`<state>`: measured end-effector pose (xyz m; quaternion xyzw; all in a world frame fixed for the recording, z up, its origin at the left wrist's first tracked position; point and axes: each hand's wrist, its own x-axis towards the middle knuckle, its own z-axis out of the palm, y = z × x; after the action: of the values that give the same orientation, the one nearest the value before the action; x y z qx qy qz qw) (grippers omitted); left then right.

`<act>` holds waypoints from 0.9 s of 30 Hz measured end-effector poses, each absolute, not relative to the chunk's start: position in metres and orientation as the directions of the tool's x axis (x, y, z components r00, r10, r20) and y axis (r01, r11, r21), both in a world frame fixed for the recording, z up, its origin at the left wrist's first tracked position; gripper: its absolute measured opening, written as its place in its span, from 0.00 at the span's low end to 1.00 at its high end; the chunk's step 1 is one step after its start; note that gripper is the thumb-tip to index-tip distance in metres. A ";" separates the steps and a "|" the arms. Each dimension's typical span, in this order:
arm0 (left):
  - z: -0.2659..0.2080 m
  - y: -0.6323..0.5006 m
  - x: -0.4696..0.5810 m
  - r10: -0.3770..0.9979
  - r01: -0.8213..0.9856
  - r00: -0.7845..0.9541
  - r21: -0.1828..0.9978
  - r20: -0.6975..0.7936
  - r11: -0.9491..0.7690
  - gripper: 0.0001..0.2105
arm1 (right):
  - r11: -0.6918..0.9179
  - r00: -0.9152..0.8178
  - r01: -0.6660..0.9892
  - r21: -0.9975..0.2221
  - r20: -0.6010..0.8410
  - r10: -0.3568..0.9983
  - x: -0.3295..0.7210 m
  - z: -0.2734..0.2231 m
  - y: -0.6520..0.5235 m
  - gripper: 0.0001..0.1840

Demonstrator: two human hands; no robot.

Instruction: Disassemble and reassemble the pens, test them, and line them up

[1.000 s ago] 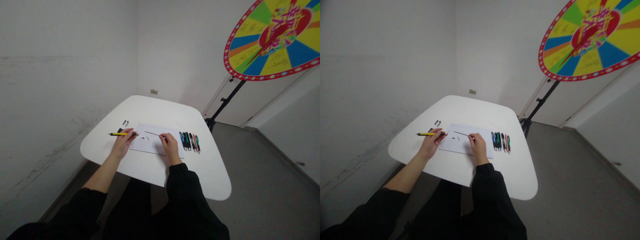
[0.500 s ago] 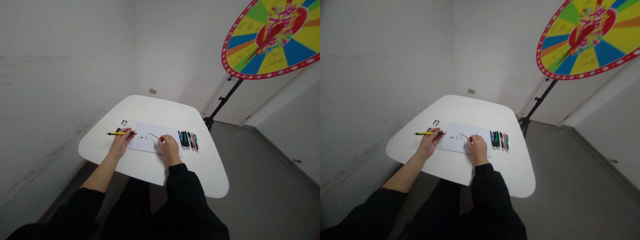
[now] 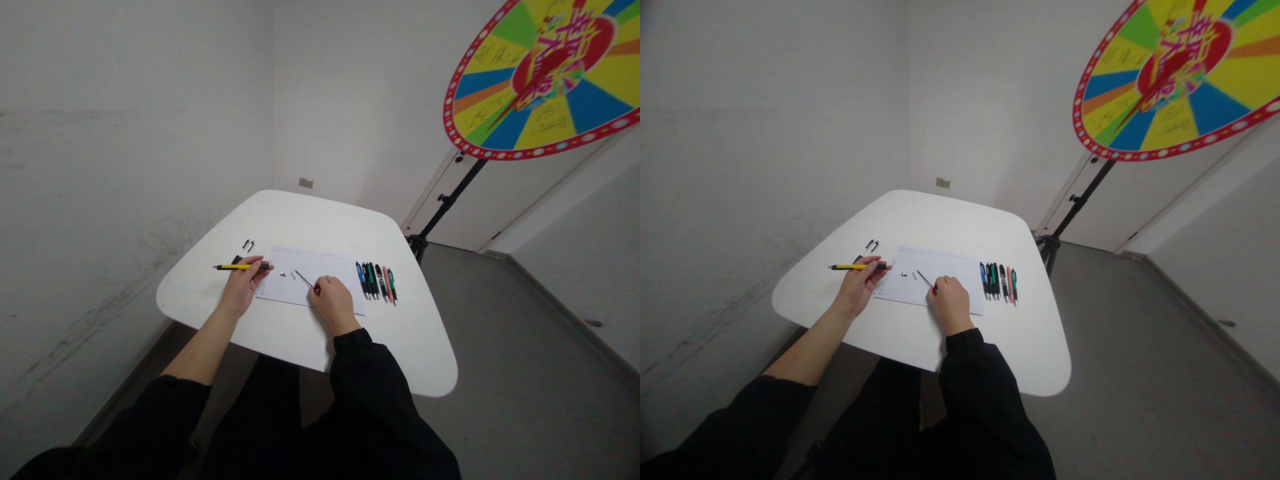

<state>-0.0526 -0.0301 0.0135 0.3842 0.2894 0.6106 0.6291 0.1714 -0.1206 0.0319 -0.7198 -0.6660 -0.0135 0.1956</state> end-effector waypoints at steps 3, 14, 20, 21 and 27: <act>0.014 -0.031 -0.052 0.991 -0.552 0.084 0.833 0.102 -0.039 0.15 | -0.032 0.107 0.965 -0.261 0.275 0.956 0.171 0.032 -0.121 0.06; 0.011 -0.029 -0.054 0.989 -0.532 0.097 0.845 0.115 -0.046 0.15 | -0.025 0.095 0.967 -0.254 0.266 0.959 0.172 0.033 -0.121 0.07; 0.012 -0.030 -0.053 0.989 -0.532 0.092 0.845 0.118 -0.051 0.16 | -0.032 0.096 0.969 -0.246 0.253 0.963 0.172 0.035 -0.122 0.09; 0.012 -0.031 -0.053 0.989 -0.530 0.094 0.846 0.117 -0.049 0.16 | -0.029 0.098 0.967 -0.251 0.266 0.959 0.172 0.034 -0.122 0.10; 0.015 -0.033 -0.054 0.983 -0.481 0.146 0.876 0.110 -0.027 0.18 | 0.097 0.033 0.947 -0.307 0.392 0.919 0.170 0.032 -0.119 0.09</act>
<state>-0.0536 -0.0335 0.0151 0.4197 0.2993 0.5809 0.6299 0.1701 -0.1192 0.0322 -0.6714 -0.6949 -0.0270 0.2562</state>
